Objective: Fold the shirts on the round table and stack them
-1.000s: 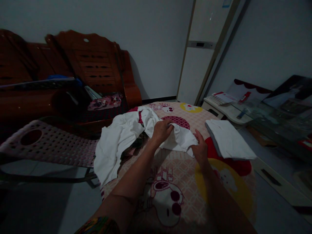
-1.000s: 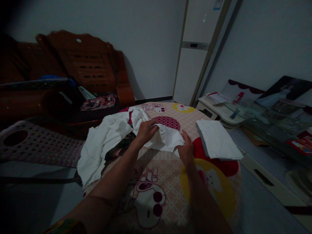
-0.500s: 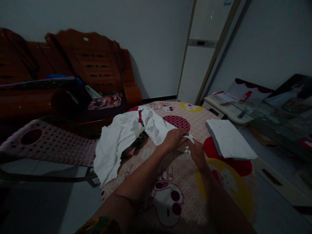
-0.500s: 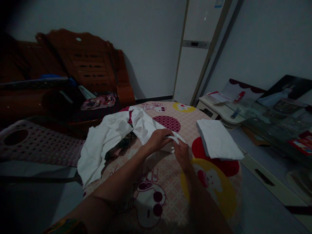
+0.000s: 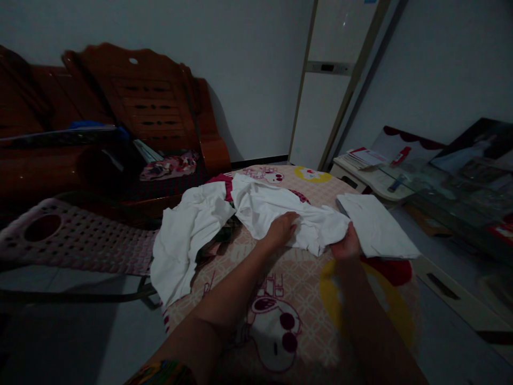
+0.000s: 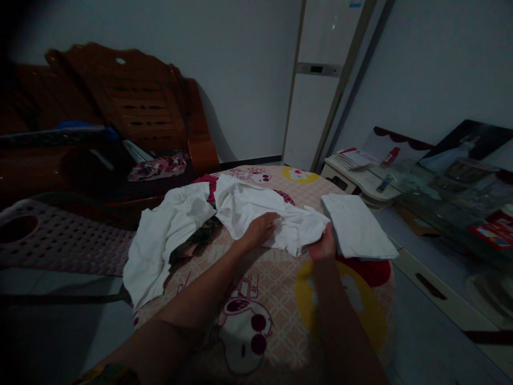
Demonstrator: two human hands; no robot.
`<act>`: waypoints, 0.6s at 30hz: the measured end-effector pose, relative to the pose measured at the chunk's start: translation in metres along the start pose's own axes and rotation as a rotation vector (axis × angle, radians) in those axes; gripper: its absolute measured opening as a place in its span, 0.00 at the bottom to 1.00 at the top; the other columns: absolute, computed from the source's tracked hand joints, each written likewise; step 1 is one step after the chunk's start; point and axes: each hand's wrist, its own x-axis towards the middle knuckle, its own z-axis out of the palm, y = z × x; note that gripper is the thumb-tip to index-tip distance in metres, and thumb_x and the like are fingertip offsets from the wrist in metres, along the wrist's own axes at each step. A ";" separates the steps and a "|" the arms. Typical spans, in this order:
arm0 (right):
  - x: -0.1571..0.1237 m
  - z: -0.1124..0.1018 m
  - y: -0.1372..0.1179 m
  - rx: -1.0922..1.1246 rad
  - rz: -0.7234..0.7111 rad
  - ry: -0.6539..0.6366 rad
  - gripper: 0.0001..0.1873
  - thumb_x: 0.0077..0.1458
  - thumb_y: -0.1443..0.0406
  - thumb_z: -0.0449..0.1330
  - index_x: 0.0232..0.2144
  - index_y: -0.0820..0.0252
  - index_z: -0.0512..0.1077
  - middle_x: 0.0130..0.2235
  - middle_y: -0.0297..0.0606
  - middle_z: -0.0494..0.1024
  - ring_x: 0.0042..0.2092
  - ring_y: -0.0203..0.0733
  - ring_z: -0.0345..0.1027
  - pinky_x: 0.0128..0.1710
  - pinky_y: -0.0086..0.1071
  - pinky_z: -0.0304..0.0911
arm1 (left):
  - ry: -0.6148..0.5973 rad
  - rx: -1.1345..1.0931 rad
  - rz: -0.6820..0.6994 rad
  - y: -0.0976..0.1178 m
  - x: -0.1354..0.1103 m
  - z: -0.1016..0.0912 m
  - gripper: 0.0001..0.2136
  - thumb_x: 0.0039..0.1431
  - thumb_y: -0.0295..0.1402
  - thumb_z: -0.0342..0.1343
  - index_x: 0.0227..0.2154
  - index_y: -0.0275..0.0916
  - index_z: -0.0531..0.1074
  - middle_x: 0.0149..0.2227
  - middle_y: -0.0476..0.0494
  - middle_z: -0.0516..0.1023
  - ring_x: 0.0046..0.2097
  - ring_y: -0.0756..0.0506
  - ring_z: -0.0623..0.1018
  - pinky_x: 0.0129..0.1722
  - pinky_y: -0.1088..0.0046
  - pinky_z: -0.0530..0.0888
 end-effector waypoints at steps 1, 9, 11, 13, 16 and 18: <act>0.002 -0.002 0.001 -0.008 -0.007 0.014 0.21 0.66 0.55 0.46 0.46 0.55 0.76 0.45 0.37 0.82 0.54 0.42 0.73 0.61 0.43 0.62 | -0.045 0.029 -0.004 0.001 -0.001 0.007 0.21 0.61 0.26 0.53 0.58 0.38 0.67 0.60 0.38 0.71 0.57 0.43 0.73 0.57 0.65 0.71; 0.010 -0.013 0.006 -0.125 -0.060 -0.008 0.17 0.59 0.56 0.56 0.43 0.59 0.76 0.44 0.41 0.82 0.55 0.47 0.72 0.61 0.47 0.62 | -0.163 0.173 -0.029 0.005 0.003 0.014 0.15 0.63 0.28 0.50 0.50 0.40 0.74 0.47 0.38 0.77 0.50 0.42 0.77 0.48 0.68 0.74; 0.010 -0.014 0.004 -0.171 -0.071 -0.037 0.19 0.57 0.54 0.56 0.43 0.59 0.76 0.45 0.43 0.82 0.55 0.48 0.72 0.61 0.49 0.62 | -0.155 0.171 -0.015 0.000 0.004 0.002 0.13 0.61 0.27 0.50 0.43 0.38 0.78 0.44 0.37 0.79 0.47 0.42 0.78 0.47 0.68 0.74; 0.011 -0.018 0.001 -0.221 -0.074 -0.071 0.21 0.57 0.51 0.56 0.44 0.59 0.76 0.46 0.44 0.82 0.56 0.50 0.71 0.60 0.50 0.63 | -0.197 0.147 0.003 -0.008 0.003 -0.017 0.11 0.56 0.24 0.54 0.37 0.37 0.80 0.40 0.38 0.81 0.43 0.42 0.80 0.45 0.69 0.74; 0.014 -0.024 -0.003 -0.258 -0.077 -0.074 0.23 0.56 0.50 0.56 0.45 0.58 0.76 0.46 0.44 0.82 0.57 0.51 0.70 0.59 0.51 0.64 | -0.309 0.074 0.020 -0.020 -0.002 -0.055 0.11 0.48 0.22 0.57 0.31 0.38 0.82 0.32 0.43 0.83 0.36 0.44 0.80 0.38 0.73 0.73; 0.017 -0.026 -0.004 -0.260 -0.073 -0.060 0.23 0.57 0.49 0.55 0.45 0.58 0.76 0.46 0.44 0.82 0.56 0.51 0.71 0.59 0.51 0.64 | -0.339 0.026 0.021 -0.025 -0.008 -0.078 0.11 0.46 0.22 0.57 0.30 0.39 0.82 0.29 0.46 0.82 0.33 0.46 0.79 0.35 0.75 0.71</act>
